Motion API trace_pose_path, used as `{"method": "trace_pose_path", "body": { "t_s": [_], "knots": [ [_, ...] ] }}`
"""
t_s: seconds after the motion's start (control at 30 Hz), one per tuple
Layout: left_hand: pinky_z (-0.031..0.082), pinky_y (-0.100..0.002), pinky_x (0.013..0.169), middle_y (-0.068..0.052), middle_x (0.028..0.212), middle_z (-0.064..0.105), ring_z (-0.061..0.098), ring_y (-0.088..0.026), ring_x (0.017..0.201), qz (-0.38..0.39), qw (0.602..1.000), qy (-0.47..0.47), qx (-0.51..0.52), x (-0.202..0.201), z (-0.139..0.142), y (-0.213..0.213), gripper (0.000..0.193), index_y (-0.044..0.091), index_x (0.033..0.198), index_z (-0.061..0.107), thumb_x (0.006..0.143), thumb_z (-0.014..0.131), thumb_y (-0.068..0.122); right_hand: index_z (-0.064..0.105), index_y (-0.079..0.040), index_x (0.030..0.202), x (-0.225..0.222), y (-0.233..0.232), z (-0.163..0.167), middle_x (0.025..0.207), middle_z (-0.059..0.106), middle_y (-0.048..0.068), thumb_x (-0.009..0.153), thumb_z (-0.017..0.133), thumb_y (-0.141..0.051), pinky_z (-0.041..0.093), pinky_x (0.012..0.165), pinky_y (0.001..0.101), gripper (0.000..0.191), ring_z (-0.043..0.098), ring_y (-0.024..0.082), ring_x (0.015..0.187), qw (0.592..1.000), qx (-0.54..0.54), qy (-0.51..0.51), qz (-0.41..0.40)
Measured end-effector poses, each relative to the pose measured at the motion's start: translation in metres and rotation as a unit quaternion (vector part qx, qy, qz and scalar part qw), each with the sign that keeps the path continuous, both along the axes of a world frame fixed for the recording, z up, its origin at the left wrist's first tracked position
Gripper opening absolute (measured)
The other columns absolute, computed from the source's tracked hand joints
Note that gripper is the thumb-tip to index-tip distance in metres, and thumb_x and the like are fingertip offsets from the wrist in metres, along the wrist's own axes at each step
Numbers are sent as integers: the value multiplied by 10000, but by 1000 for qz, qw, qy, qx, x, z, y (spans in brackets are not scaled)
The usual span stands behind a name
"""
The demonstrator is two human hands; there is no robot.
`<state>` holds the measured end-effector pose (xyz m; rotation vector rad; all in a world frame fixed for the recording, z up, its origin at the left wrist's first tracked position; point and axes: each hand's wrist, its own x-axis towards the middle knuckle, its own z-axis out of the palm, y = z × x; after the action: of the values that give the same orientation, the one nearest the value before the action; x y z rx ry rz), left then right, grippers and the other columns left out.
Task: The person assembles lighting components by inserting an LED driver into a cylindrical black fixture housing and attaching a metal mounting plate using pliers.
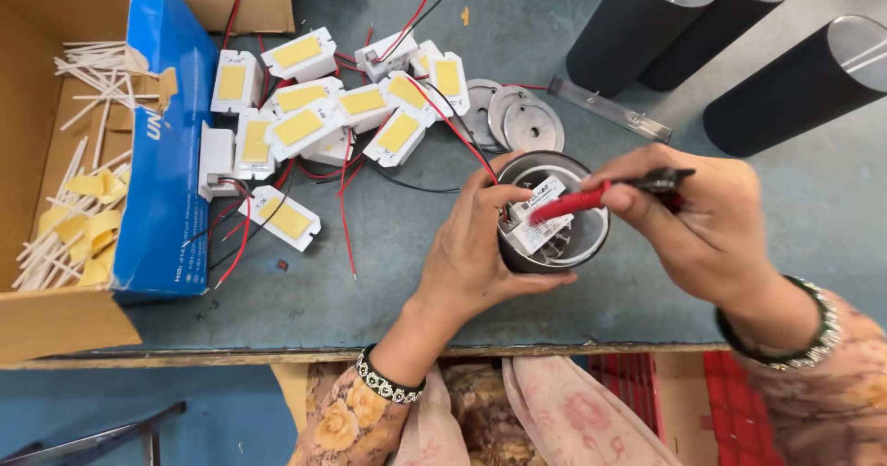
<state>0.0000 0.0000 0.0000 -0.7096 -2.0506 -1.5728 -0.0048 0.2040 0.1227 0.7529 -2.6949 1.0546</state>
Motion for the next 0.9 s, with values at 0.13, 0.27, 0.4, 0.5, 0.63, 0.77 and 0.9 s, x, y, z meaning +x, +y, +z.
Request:
{"method": "trace_pose_path", "body": {
  "t_s": [0.13, 0.27, 0.4, 0.5, 0.63, 0.77, 0.9],
  "knots": [
    [559, -442, 1091, -212, 1477, 516, 601, -384, 1335, 1, 1000, 11, 2, -2, -2, -3, 903, 89, 1308, 445, 650, 994, 374, 729, -55, 1075, 16, 17, 10, 824, 715, 40, 985, 668, -209, 450, 583, 209, 188, 588, 86, 658, 995, -95, 11, 11],
    [555, -442, 1091, -213, 1480, 515, 601, -385, 1336, 1, 1000, 12, -4, -4, -1, -7, 925, 84, 1335, 440, 655, 992, 383, 730, -33, 1024, 7, 10, 1, 784, 700, 68, 1012, 691, -197, 426, 545, 243, 169, 581, 94, 600, 997, 26, 70, 25],
    [545, -445, 1126, -204, 1482, 513, 592, -378, 1355, -1, 1000, 16, -3, -1, -1, -9, 961, 76, 1383, 426, 665, 987, 382, 714, -24, 1017, 12, 27, 5, 783, 677, 71, 1009, 635, -205, 398, 461, 229, 197, 531, 68, 509, 997, -47, 9, -65],
    [531, -443, 1129, -206, 1498, 510, 564, -388, 1383, 12, 1000, 20, -20, -2, -2, -9, 983, 81, 1403, 422, 658, 988, 384, 689, -48, 1022, 6, 24, -8, 855, 659, 12, 1034, 544, -260, 418, 472, 189, 256, 524, 28, 554, 979, -177, 26, -93],
    [508, -444, 1170, -197, 1504, 499, 540, -389, 1412, 8, 999, 24, -26, -3, 0, -11, 1093, 63, 1486, 374, 646, 991, 395, 742, 20, 1021, -9, 24, -19, 607, 551, 33, 995, 687, -214, 338, 488, 250, 242, 453, 113, 530, 999, 32, 16, -15],
    [494, -445, 1191, -178, 1509, 502, 531, -389, 1425, 5, 999, 22, -35, -3, -2, -11, 1150, 50, 1537, 338, 653, 990, 389, 718, 3, 1027, -3, 52, -7, 633, 541, -10, 1035, 645, -218, 382, 487, 178, 232, 489, 48, 525, 973, -213, -19, -83],
    [496, -451, 1190, -177, 1506, 503, 532, -391, 1420, 3, 998, 37, -42, -4, -1, -13, 1155, 47, 1539, 332, 655, 992, 390, 715, 16, 1071, -19, 18, -18, 716, 608, 10, 1083, 649, -175, 420, 579, 164, 202, 557, 48, 592, 973, -226, 53, 14]
  ]
}}
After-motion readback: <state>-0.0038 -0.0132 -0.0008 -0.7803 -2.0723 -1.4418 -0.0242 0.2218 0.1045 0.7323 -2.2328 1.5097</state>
